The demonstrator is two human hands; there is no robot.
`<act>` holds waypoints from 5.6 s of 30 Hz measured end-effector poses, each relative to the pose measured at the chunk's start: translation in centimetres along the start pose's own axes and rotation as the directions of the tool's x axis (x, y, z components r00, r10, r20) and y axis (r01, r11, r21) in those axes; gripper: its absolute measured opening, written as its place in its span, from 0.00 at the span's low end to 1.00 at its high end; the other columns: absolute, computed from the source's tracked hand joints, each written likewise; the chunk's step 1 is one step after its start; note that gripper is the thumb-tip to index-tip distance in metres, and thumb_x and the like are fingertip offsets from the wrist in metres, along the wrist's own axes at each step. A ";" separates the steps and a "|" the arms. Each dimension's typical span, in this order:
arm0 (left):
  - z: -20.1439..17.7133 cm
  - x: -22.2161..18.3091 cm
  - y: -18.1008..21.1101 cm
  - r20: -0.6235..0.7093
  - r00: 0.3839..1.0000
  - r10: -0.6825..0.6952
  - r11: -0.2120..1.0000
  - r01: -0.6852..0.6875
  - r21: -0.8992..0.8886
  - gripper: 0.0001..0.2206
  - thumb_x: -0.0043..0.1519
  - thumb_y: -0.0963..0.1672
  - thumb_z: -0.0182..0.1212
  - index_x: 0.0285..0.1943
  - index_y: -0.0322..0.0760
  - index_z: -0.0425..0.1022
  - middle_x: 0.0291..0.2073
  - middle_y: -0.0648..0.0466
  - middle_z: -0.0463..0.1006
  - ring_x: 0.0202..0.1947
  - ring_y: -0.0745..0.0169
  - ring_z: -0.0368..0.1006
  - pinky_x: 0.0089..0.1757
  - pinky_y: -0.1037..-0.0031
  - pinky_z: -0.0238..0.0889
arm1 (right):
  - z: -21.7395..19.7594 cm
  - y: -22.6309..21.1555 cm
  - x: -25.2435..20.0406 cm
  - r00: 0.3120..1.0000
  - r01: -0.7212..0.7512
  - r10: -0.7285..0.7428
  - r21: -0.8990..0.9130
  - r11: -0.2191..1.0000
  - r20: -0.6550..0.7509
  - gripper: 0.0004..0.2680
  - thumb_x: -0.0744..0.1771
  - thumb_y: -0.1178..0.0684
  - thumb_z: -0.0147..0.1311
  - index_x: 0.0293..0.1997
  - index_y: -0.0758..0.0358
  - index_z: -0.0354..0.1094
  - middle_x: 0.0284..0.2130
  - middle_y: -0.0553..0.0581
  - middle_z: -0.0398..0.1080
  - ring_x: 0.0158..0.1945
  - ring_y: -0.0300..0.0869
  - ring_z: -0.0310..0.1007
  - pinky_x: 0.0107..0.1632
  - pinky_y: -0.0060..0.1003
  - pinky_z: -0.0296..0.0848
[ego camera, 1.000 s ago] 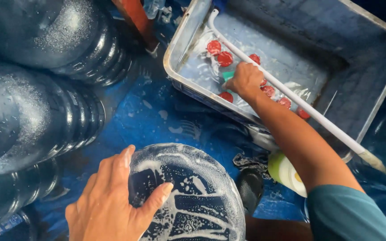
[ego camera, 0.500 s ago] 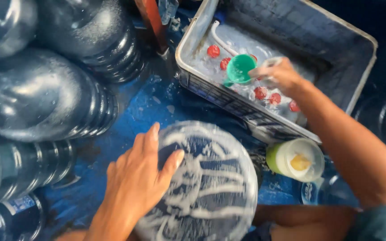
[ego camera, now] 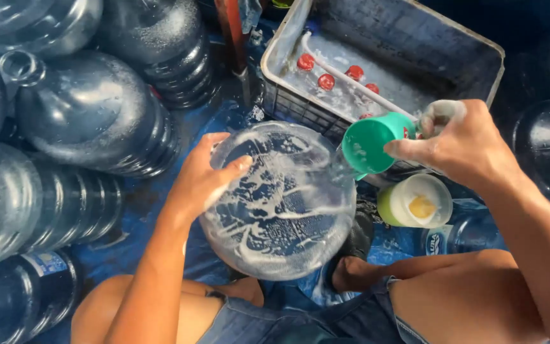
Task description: The person is cleaning large plastic water jugs by scrubbing them with a sponge and soapy water and then rinsing them.
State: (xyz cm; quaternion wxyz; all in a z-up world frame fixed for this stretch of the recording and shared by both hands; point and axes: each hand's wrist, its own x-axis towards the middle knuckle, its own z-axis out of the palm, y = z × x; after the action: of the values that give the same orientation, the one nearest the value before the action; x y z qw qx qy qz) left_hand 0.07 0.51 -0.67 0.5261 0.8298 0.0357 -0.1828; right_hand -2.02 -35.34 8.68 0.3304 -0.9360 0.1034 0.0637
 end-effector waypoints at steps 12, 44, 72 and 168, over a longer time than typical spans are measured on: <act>-1.4 -0.2 -2.5 -0.019 0.995 -0.103 0.851 0.078 -0.520 0.27 0.58 0.45 0.58 0.68 0.32 0.69 0.51 0.48 0.77 0.50 0.62 0.71 0.53 0.74 0.62 | 1.4 -2.2 -3.6 0.992 0.063 -0.091 -0.285 0.956 -0.087 0.18 0.56 0.48 0.75 0.24 0.69 0.64 0.19 0.58 0.67 0.18 0.44 0.63 0.22 0.38 0.67; -2.0 -1.2 2.9 0.075 0.972 -0.222 0.971 0.214 0.103 0.59 0.29 0.47 0.78 0.77 0.37 0.51 0.63 0.43 0.71 0.61 0.50 0.70 0.59 0.59 0.60 | 8.2 14.4 15.7 0.953 -0.271 0.264 -0.030 0.962 -0.148 0.17 0.64 0.41 0.71 0.35 0.70 0.76 0.26 0.57 0.78 0.23 0.41 0.76 0.29 0.33 0.77; -1.0 -0.9 3.0 0.086 0.968 -0.234 0.906 0.185 0.381 0.69 0.22 0.56 0.89 0.76 0.38 0.52 0.67 0.45 0.66 0.67 0.46 0.63 0.62 0.55 0.54 | 16.0 19.4 25.5 0.941 -0.288 0.158 0.468 0.836 0.298 0.13 0.64 0.45 0.61 0.46 0.62 0.78 0.42 0.60 0.78 0.43 0.44 0.76 0.40 0.34 0.75; 8.4 1.6 2.1 -0.337 0.758 0.558 0.818 -0.436 0.374 0.26 0.57 0.51 0.66 0.55 0.23 0.78 0.62 0.35 0.72 0.71 0.24 0.51 0.60 0.44 0.49 | -1.2 -0.4 1.0 0.938 0.242 -0.314 -0.374 0.895 -0.146 0.18 0.62 0.52 0.76 0.22 0.70 0.63 0.18 0.56 0.66 0.16 0.39 0.55 0.22 0.34 0.59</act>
State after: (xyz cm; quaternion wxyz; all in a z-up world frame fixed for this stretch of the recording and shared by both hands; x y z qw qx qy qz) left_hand -0.11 -8.08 -2.56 0.4146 0.8921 -0.0980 0.1502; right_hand -0.87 -35.94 9.66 0.1516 -0.9864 -0.0121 -0.0624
